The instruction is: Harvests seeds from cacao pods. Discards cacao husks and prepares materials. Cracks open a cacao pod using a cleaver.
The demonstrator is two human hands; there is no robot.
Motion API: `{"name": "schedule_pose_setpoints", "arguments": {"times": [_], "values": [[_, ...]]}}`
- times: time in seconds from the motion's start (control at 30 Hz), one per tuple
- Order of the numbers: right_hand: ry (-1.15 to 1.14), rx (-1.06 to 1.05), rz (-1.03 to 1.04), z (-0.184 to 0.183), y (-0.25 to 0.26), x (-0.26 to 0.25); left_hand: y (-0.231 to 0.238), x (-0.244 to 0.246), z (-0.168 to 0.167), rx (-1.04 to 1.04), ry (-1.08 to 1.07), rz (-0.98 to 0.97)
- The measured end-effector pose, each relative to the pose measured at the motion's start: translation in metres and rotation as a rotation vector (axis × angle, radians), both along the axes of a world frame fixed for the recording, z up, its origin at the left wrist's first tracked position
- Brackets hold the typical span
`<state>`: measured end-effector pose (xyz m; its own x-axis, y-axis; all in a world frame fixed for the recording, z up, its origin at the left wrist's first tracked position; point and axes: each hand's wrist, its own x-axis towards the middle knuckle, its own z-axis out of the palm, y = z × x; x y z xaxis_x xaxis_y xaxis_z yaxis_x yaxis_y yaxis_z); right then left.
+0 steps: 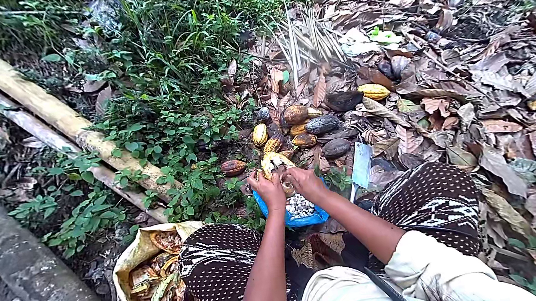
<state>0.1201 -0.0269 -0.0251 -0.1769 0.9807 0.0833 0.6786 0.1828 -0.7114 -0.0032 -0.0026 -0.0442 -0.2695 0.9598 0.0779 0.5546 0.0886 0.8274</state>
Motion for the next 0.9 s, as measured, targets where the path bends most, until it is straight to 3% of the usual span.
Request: {"name": "schedule_pose_setpoints", "arguments": {"times": [0.2,0.7,0.9], "values": [[0.105,-0.028,0.044,-0.008,0.004,0.006,-0.001,0.000,0.003,-0.017,0.002,0.017],[-0.008,-0.185,0.051,-0.005,0.006,0.000,-0.003,0.004,0.001,-0.026,0.063,-0.024],[0.194,-0.314,0.119,0.010,0.004,0.007,0.006,-0.004,0.002,-0.038,0.000,0.056]]}}
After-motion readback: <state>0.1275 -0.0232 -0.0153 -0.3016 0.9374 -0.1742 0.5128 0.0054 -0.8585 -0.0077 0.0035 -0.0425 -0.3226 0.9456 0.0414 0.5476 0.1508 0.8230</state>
